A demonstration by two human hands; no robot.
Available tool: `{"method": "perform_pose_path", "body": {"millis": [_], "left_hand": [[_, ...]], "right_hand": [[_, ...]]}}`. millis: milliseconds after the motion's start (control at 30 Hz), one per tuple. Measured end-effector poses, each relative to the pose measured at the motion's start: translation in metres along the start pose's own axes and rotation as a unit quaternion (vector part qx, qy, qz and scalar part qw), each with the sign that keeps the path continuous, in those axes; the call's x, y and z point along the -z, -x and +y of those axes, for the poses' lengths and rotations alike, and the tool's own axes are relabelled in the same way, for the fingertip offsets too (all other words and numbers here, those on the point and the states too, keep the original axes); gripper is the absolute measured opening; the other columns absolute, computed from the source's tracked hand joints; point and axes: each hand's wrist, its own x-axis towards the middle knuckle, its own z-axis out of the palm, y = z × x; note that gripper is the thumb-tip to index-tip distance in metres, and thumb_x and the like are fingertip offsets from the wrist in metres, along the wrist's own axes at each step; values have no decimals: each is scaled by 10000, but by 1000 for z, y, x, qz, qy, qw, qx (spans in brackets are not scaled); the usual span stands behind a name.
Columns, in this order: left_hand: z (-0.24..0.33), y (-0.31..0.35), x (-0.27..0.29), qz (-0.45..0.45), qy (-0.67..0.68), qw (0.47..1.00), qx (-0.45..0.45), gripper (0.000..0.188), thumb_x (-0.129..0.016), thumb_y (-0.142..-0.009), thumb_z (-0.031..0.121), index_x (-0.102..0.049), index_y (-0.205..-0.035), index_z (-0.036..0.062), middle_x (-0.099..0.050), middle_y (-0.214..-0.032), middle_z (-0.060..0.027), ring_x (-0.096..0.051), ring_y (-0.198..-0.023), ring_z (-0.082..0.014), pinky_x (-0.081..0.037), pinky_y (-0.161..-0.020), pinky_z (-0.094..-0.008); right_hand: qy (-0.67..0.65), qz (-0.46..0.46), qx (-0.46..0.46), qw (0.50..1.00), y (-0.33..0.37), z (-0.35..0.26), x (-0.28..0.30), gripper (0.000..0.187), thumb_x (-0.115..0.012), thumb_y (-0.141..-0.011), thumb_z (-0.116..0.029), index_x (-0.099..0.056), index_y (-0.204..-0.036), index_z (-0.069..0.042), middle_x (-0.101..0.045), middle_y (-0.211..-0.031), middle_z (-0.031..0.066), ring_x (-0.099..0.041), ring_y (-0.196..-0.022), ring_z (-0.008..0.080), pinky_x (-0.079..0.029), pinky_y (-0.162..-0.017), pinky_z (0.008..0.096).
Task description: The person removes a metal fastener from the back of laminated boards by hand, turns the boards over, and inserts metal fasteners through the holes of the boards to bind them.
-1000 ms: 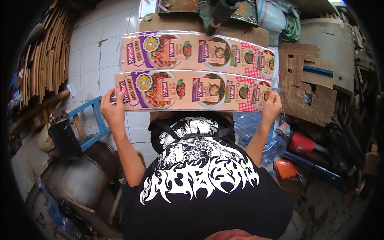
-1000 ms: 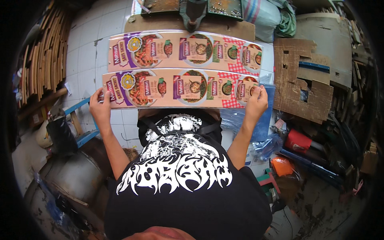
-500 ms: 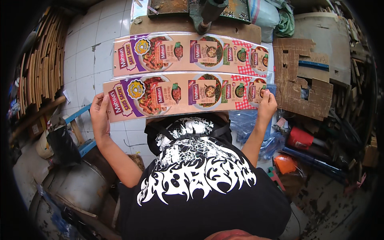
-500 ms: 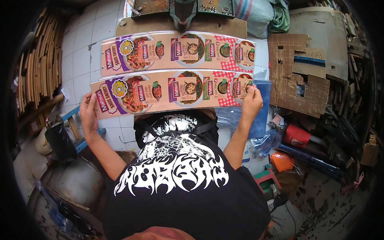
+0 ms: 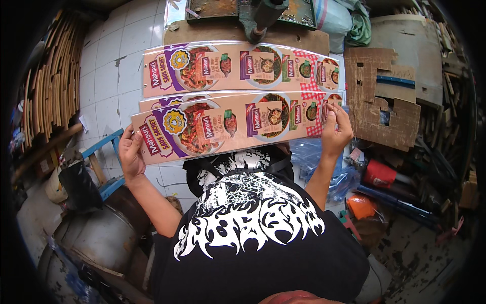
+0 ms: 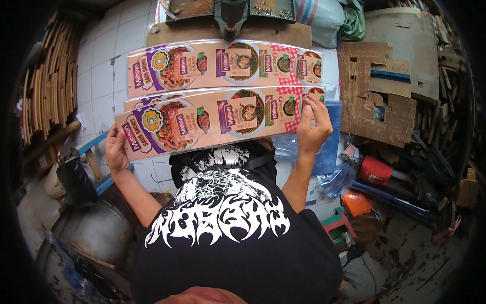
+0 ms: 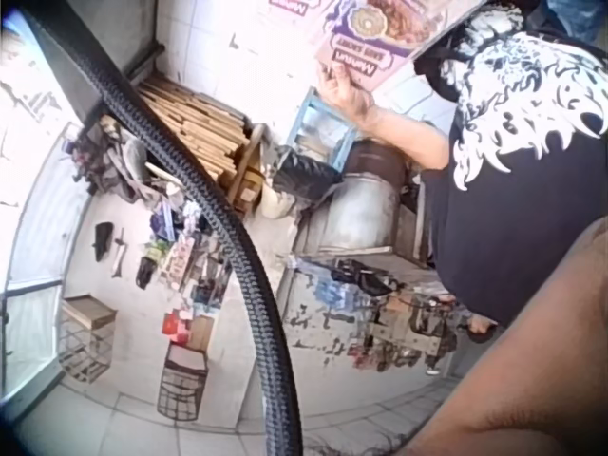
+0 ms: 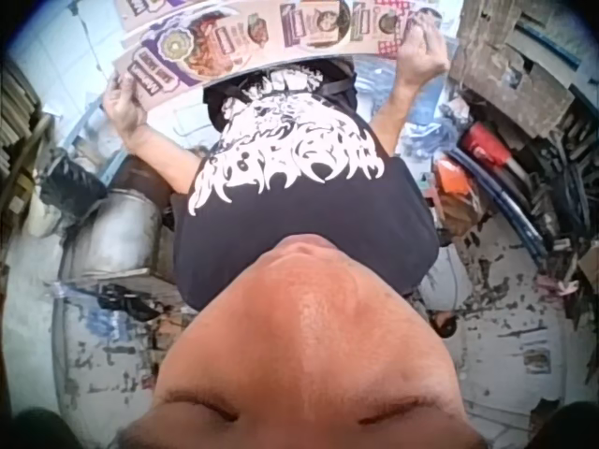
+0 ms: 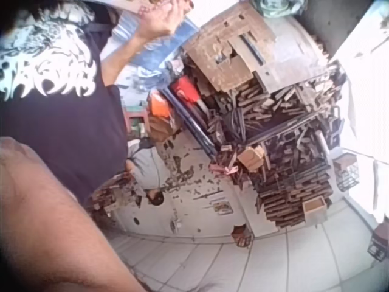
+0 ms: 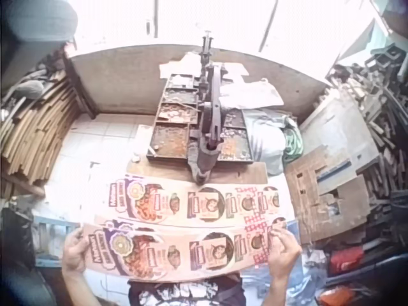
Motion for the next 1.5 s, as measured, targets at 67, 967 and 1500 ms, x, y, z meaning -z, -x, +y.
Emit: {"method": "perform_pose_path", "body": {"millis": [67, 967, 1500], "left_hand": [[-2, 0, -8, 11, 15, 1000, -2, 440, -646, -942, 134, -475, -1286, -79, -683, -1083, -141, -669, -941, -154, -525, -854, -265], [18, 24, -99, 3, 78, 997, -26, 449, -578, -937, 40, -443, -1336, -115, -638, -1176, -203, -653, -1029, -184, -534, -889, -288], [22, 43, -96, -34, 62, 997, -30, 500, -619, -968, 106, -424, -1373, -114, -642, -1203, -220, -634, -1056, -174, -522, -889, -277]], "right_hand": [[-84, -24, -41, 995, 4, -3, -1, 176, -543, -873, -62, -678, -875, 51, -696, -899, 156, -664, -841, 245, -512, -783, 345], [-210, -323, 180, 905, 9, -158, -67, 78, -639, -885, -64, -603, -845, -8, -574, -723, 117, -589, -622, 299, -458, -565, 385], [-180, -323, 313, 875, 30, -224, -97, 173, -693, -799, -118, -548, -721, -64, -489, -644, 69, -544, -532, 245, -429, -484, 367]]}}
